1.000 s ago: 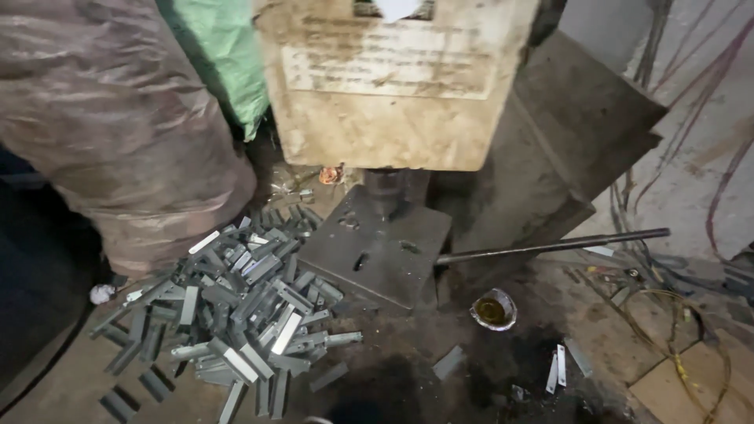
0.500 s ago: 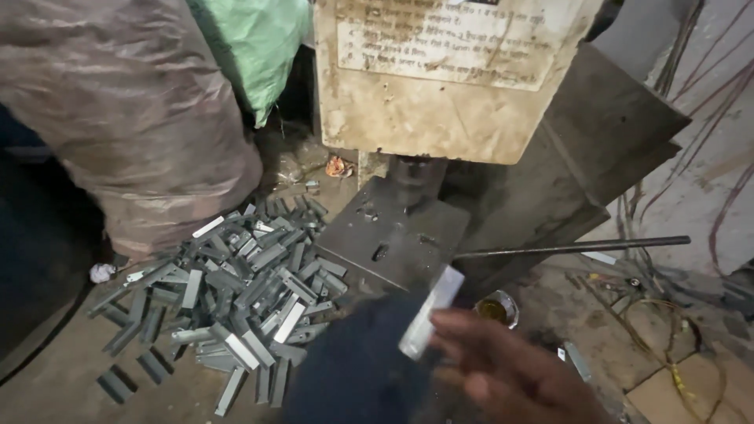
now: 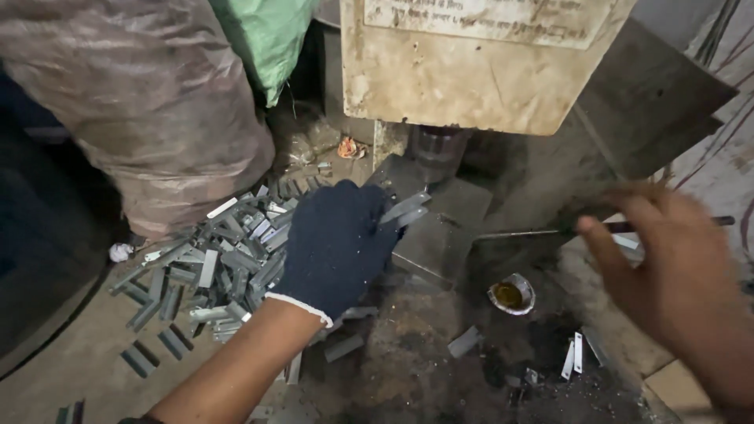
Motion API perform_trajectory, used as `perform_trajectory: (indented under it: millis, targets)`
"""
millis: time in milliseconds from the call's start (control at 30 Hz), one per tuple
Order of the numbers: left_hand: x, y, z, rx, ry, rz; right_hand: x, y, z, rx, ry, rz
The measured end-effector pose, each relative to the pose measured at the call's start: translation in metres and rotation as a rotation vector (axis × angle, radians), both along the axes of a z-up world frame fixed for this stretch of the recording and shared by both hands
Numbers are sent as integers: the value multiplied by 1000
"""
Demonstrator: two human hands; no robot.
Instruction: Manually stamping small metal pieces using a press machine in a workshop.
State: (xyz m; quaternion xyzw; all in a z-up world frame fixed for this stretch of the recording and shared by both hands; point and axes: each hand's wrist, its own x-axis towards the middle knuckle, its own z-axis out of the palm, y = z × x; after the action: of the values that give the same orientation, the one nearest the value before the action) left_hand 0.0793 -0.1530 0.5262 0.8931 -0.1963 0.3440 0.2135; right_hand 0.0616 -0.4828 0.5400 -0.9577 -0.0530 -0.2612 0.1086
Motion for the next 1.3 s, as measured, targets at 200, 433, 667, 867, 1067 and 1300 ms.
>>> perform_trajectory:
  millis: [200, 433, 667, 867, 1067, 1300]
  targets:
    - [0, -2, 0, 13, 7, 5, 19, -45, -53, -649, -184, -200]
    - [2, 2, 6, 15, 9, -21, 33, -62, -105, -514, 167, -222]
    - [2, 7, 5, 18, 48, 3, 36, -76, -100, -617, -55, -192]
    - [4, 10, 5, 13, -22, -55, 36, -69, -104, -629, -35, -253]
    - [13, 13, 5, -15, -48, -105, 33, -56, -130, -409, 209, -179]
    - [58, 22, -5, -26, -45, -108, 37, -47, -128, -477, 298, -247]
